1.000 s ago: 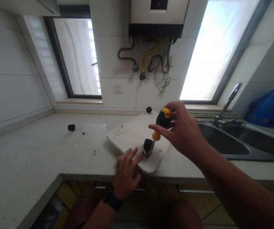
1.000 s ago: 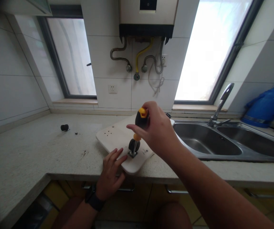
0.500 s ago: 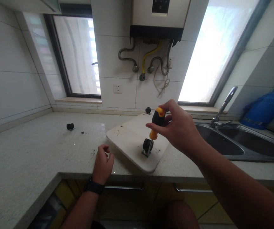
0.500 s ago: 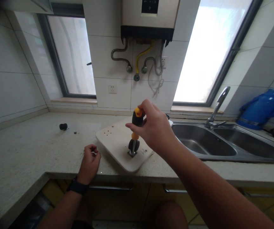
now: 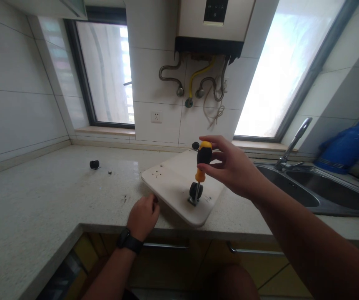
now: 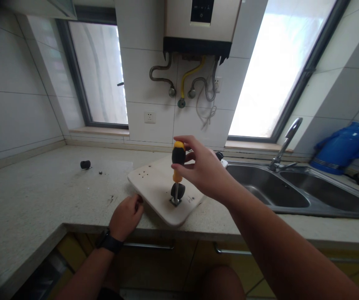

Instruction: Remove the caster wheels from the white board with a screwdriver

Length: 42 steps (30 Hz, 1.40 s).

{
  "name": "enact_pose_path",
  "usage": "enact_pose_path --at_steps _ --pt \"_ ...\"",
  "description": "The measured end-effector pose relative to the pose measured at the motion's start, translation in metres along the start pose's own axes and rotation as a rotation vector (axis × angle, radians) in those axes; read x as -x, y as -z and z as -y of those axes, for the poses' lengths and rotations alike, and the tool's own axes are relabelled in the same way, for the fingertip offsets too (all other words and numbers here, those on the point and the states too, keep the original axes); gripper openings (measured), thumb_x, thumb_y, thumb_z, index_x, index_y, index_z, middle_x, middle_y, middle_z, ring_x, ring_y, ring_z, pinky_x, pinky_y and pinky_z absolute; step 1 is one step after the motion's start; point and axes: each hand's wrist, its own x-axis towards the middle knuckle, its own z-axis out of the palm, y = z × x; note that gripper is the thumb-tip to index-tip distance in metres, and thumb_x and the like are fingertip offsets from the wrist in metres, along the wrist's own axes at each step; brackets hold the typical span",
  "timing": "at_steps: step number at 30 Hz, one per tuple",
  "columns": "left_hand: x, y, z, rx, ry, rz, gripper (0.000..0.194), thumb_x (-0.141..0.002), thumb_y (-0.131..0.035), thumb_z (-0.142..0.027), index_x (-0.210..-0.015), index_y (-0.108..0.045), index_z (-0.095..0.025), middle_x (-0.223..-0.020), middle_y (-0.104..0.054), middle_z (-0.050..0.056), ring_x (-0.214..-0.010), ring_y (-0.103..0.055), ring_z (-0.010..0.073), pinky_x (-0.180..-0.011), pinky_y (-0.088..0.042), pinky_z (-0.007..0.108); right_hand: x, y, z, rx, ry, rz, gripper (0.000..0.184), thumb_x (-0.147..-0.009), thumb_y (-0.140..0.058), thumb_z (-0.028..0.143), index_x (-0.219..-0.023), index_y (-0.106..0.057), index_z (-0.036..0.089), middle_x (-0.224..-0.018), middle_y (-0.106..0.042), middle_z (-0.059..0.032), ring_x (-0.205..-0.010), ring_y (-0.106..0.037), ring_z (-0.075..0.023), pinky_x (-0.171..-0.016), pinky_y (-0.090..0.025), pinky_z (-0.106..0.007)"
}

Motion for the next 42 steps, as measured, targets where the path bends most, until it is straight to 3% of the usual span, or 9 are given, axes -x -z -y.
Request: enact_pose_path --at_steps 3,5,9,12,19,26,33,37,42 --pt "0.0 0.0 -0.001 -0.012 -0.008 0.015 0.01 -0.095 -0.052 -0.015 -0.093 -0.061 -0.021 -0.087 -0.067 0.007 -0.085 -0.065 0.025 -0.076 -0.043 0.036 0.0 0.003 0.0 -0.076 0.005 0.101 0.073 -0.089 -0.072 0.032 -0.155 -0.041 0.035 -0.132 -0.066 -0.0087 -0.116 -0.071 -0.0258 -0.099 -0.064 -0.048" --pt "0.0 0.001 -0.002 -0.016 -0.009 0.027 0.011 -0.096 -0.052 -0.015 -0.093 -0.062 -0.021 -0.088 -0.068 0.008 -0.086 -0.065 0.0252 -0.077 -0.043 0.036 -0.001 0.003 0.0 -0.064 0.01 0.097 0.064 -0.09 -0.071 0.033 -0.15 -0.046 0.032 -0.129 -0.068 -0.0088 -0.111 -0.072 -0.0253 -0.099 -0.063 -0.049" --pt "0.0 0.002 -0.003 -0.03 -0.014 0.046 0.012 -0.097 -0.051 -0.016 -0.093 -0.062 -0.02 -0.088 -0.068 0.008 -0.086 -0.065 0.0256 -0.078 -0.044 0.037 -0.005 -0.002 0.002 0.174 0.044 -0.081 0.047 -0.088 -0.073 0.056 -0.125 -0.064 0.028 -0.117 -0.069 -0.0091 -0.095 -0.07 -0.0257 -0.088 -0.062 -0.052" --pt "0.001 0.002 -0.003 -0.051 -0.016 0.046 0.012 -0.097 -0.052 -0.017 -0.093 -0.062 -0.02 -0.087 -0.067 0.008 -0.085 -0.064 0.0253 -0.078 -0.044 0.037 -0.008 -0.002 0.002 0.282 0.064 -0.157 0.046 -0.085 -0.076 0.06 -0.118 -0.071 0.028 -0.112 -0.068 -0.0088 -0.088 -0.068 -0.0245 -0.082 -0.061 -0.052" --pt "0.001 0.001 -0.003 -0.073 -0.028 0.048 0.012 -0.098 -0.052 -0.018 -0.092 -0.062 -0.02 -0.086 -0.066 0.008 -0.086 -0.064 0.0262 -0.078 -0.044 0.038 -0.006 0.008 0.002 0.028 -0.009 -0.101 0.065 -0.079 -0.084 0.048 -0.139 -0.065 0.03 -0.116 -0.073 -0.0092 -0.092 -0.075 -0.0259 -0.083 -0.067 -0.051" --pt "0.001 0.003 -0.006 -0.089 -0.041 0.054 0.012 -0.097 -0.051 -0.017 -0.093 -0.063 -0.019 -0.087 -0.067 0.009 -0.085 -0.064 0.0274 -0.077 -0.044 0.039 -0.005 0.012 0.005 -0.15 0.033 0.088 0.051 -0.089 -0.073 0.032 -0.138 -0.06 0.024 -0.13 -0.071 -0.0102 -0.113 -0.073 -0.0244 -0.1 -0.064 -0.048" --pt "0.001 0.001 -0.005 -0.102 -0.039 0.054 0.012 -0.096 -0.052 -0.018 -0.09 -0.062 -0.02 -0.084 -0.065 0.008 -0.083 -0.063 0.027 -0.076 -0.043 0.038 -0.008 0.0 0.0 0.215 0.006 -0.145 0.054 -0.08 -0.08 0.059 -0.121 -0.068 0.027 -0.106 -0.073 -0.009 -0.086 -0.071 -0.0262 -0.081 -0.063 -0.055" --pt "0.001 0.002 -0.005 -0.096 -0.029 0.063 0.012 -0.097 -0.052 -0.019 -0.091 -0.062 -0.02 -0.085 -0.066 0.008 -0.085 -0.064 0.0268 -0.078 -0.043 0.038 -0.008 0.006 0.001 0.075 -0.04 -0.075 0.064 -0.079 -0.084 0.052 -0.136 -0.066 0.03 -0.11 -0.075 -0.0087 -0.084 -0.074 -0.025 -0.079 -0.066 -0.052" --pt "0.001 0.003 -0.005 -0.096 -0.026 0.069 0.013 -0.098 -0.051 -0.019 -0.091 -0.062 -0.021 -0.086 -0.066 0.009 -0.086 -0.064 0.0269 -0.078 -0.044 0.038 -0.01 0.013 0.001 -0.141 0.011 0.082 0.07 -0.084 -0.08 0.038 -0.148 -0.055 0.027 -0.133 -0.071 -0.0121 -0.113 -0.075 -0.0277 -0.102 -0.063 -0.055"
